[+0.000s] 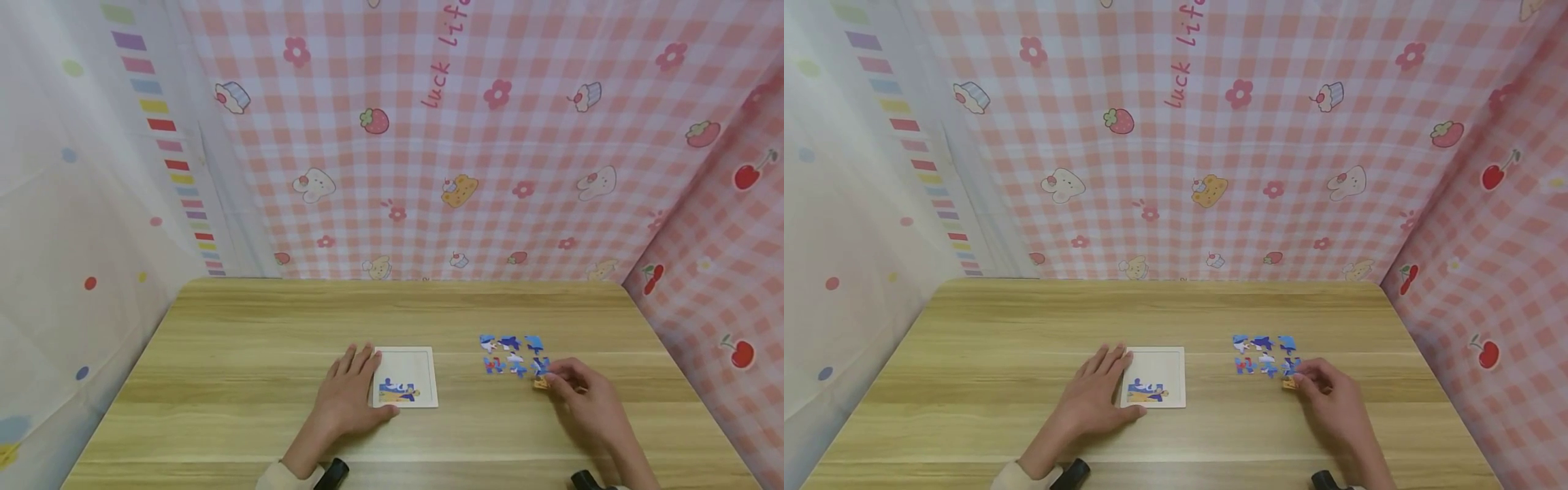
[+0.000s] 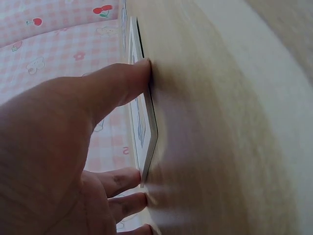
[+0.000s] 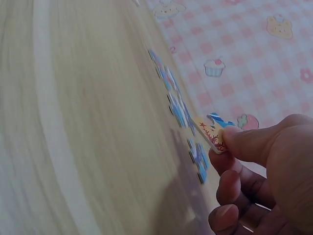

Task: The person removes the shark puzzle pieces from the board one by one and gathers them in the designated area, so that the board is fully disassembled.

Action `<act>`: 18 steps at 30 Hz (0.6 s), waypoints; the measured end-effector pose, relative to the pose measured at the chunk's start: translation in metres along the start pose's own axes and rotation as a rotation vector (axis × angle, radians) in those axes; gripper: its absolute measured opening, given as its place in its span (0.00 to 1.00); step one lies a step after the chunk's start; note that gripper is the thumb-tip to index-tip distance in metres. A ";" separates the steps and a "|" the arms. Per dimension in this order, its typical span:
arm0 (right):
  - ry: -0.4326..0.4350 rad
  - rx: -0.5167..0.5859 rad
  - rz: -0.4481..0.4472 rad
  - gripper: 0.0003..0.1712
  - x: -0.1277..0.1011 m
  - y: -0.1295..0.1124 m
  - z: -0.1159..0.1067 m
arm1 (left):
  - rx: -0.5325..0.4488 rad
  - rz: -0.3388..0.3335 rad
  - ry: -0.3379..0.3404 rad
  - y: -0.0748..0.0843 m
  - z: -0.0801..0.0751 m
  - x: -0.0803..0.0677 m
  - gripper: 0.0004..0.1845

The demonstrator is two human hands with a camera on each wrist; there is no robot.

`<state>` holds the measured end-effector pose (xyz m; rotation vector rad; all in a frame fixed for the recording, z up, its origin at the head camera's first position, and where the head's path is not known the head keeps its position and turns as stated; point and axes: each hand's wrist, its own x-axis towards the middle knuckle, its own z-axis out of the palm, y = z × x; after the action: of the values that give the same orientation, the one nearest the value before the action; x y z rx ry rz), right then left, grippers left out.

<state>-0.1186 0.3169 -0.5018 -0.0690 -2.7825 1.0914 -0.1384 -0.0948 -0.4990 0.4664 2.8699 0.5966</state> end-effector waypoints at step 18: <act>0.048 -0.102 -0.013 0.06 0.000 0.022 -0.005 | 0.015 -0.015 0.035 0.004 0.003 -0.001 0.54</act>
<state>-0.1177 0.3366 -0.5128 -0.0877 -2.7903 0.9325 -0.1354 -0.0904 -0.4993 0.4404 2.9101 0.5867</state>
